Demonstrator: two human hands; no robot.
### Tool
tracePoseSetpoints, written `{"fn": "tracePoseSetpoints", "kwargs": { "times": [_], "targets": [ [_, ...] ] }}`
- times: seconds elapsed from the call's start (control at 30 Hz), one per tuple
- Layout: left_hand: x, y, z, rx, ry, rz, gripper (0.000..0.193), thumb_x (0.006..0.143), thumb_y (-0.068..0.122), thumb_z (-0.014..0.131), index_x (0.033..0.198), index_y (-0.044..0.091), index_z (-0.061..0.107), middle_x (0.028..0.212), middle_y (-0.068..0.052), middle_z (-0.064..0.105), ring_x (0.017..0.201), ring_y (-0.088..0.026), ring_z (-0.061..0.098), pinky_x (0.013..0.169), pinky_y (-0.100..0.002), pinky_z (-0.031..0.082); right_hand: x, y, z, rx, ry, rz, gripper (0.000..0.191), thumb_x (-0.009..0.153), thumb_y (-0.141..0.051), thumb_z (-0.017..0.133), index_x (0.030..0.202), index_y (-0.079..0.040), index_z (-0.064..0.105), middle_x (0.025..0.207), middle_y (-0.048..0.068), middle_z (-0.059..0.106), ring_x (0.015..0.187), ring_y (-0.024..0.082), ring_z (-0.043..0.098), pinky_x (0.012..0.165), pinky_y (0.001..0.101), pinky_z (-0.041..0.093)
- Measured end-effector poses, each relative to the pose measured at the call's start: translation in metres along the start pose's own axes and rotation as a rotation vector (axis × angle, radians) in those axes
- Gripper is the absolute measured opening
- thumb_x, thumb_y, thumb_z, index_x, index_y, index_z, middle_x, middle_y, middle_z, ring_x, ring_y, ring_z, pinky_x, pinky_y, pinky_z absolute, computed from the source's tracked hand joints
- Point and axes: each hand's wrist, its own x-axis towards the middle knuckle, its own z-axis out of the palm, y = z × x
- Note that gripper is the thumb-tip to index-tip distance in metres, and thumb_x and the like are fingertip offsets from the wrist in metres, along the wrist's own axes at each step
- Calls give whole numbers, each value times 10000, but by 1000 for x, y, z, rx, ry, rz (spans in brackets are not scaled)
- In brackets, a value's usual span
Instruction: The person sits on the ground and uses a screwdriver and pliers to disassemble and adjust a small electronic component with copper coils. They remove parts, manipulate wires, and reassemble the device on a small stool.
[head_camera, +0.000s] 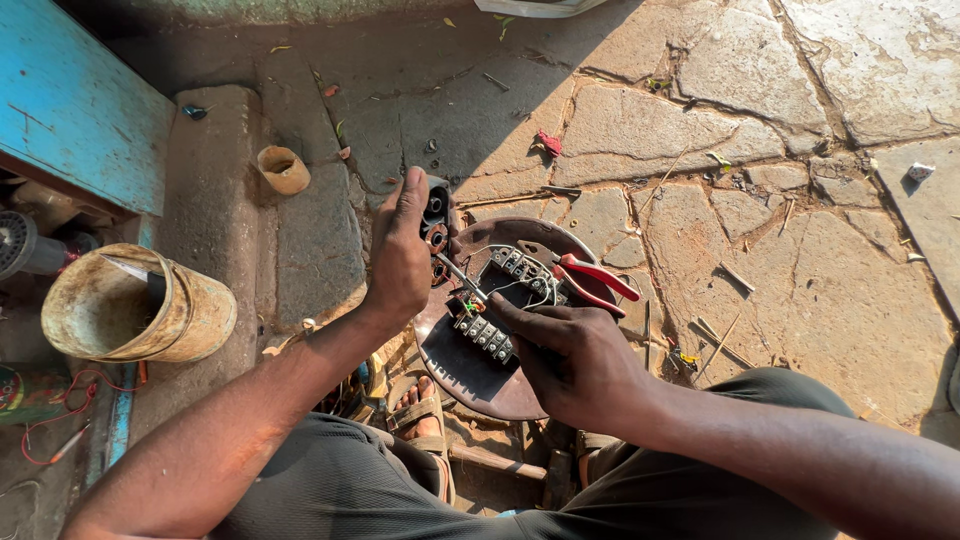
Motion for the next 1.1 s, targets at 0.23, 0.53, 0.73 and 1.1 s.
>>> {"fn": "tracePoseSetpoints", "kwargs": {
  "times": [0.23, 0.53, 0.73, 1.1],
  "targets": [
    [6, -1, 7, -933, 113, -868, 509, 1055, 561, 407, 907, 122, 618, 705, -35, 614, 521, -158, 601, 467, -323, 533, 5, 7, 9, -88, 3, -31, 522, 854, 26, 646, 1374, -17, 636, 710, 149, 648, 535, 262, 599, 496, 404, 449],
    [11, -2, 0, -847, 24, -660, 456, 1106, 462, 416, 963, 77, 615, 782, -51, 632, 598, -153, 630, 538, -338, 553, 15, 3, -10, -46, -85, 171, 457, 873, -27, 665, 1324, -97, 690, 671, 160, 691, 434, 264, 579, 463, 387, 460],
    [9, -2, -4, -618, -112, -560, 508, 1098, 465, 356, 976, 49, 620, 810, -41, 620, 669, -122, 641, 611, -298, 579, 14, 0, -21, -117, -54, 10, 434, 879, -39, 687, 1309, -93, 717, 572, 136, 623, 493, 284, 604, 910, 420, 484],
    [5, -18, 1, -112, -94, -229, 540, 1171, 409, 314, 1156, -33, 622, 1033, -131, 603, 955, -182, 572, 922, -338, 504, 18, -1, -37, -241, -4, 53, 376, 834, -67, 697, 1201, -116, 764, 629, 220, 655, 553, 390, 652, 1003, 391, 573]
  ]
}}
